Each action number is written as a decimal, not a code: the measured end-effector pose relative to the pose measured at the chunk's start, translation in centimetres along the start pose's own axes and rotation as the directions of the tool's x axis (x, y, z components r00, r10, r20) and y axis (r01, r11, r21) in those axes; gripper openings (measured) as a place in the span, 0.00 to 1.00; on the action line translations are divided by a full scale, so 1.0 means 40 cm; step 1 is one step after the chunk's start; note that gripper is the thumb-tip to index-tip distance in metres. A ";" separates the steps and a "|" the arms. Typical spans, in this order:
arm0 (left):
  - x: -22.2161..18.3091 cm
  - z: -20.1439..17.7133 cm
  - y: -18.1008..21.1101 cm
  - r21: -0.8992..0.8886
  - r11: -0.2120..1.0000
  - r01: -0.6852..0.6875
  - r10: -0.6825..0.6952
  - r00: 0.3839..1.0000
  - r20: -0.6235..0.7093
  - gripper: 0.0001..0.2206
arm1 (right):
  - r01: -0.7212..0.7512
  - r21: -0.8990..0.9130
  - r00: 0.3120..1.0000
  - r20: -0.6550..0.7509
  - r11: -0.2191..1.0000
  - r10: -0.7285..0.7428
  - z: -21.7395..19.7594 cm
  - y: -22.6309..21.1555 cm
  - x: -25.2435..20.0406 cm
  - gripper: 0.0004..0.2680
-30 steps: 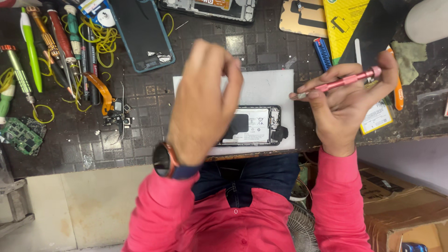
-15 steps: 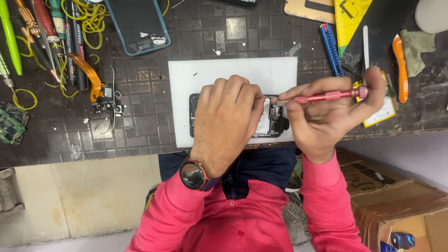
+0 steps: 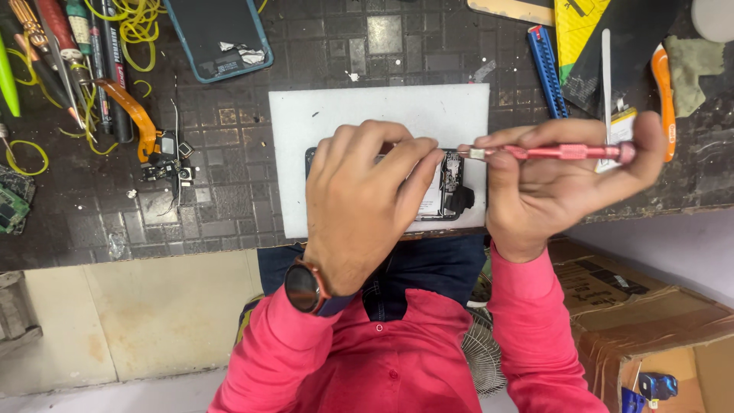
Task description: The person works on a disassembled smartphone, using a blue plastic spudger to pry and lift a small circuit board near the bottom edge. They then use a red screwdriver to remove screws from the phone's internal frame. The phone remains open throughout the clip.
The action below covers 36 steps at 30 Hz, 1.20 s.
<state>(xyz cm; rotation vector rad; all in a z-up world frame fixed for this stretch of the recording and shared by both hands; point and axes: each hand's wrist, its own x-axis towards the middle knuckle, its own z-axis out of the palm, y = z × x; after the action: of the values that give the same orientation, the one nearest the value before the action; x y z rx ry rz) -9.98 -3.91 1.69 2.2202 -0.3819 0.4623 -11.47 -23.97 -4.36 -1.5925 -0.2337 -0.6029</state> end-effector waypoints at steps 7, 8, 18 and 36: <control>-0.078 -0.037 0.029 -0.745 0.597 0.297 -0.212 0.954 0.210 0.05 | 0.064 -0.027 0.996 -0.054 0.998 -0.065 -0.004 -0.149 -0.014 0.23; -0.093 -0.033 0.037 -0.812 0.452 0.370 -0.265 0.924 0.274 0.06 | 0.033 -0.075 0.999 0.038 0.997 -0.030 -0.019 -0.185 -0.009 0.18; -0.175 0.036 0.101 -0.606 -0.738 0.298 -0.223 0.739 0.636 0.13 | 0.164 -0.251 0.941 0.329 0.954 -0.075 0.040 -0.280 0.037 0.21; -0.177 0.058 0.154 -0.543 -0.824 0.161 -0.261 0.742 0.617 0.12 | 0.255 -0.116 0.941 0.258 0.960 -0.218 -0.009 -0.222 -0.020 0.35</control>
<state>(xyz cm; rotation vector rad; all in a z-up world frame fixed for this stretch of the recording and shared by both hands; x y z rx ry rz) -18.36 -8.71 1.21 -0.1066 0.2419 -0.4068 -16.59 -23.04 2.90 -1.7975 -0.5832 -0.6200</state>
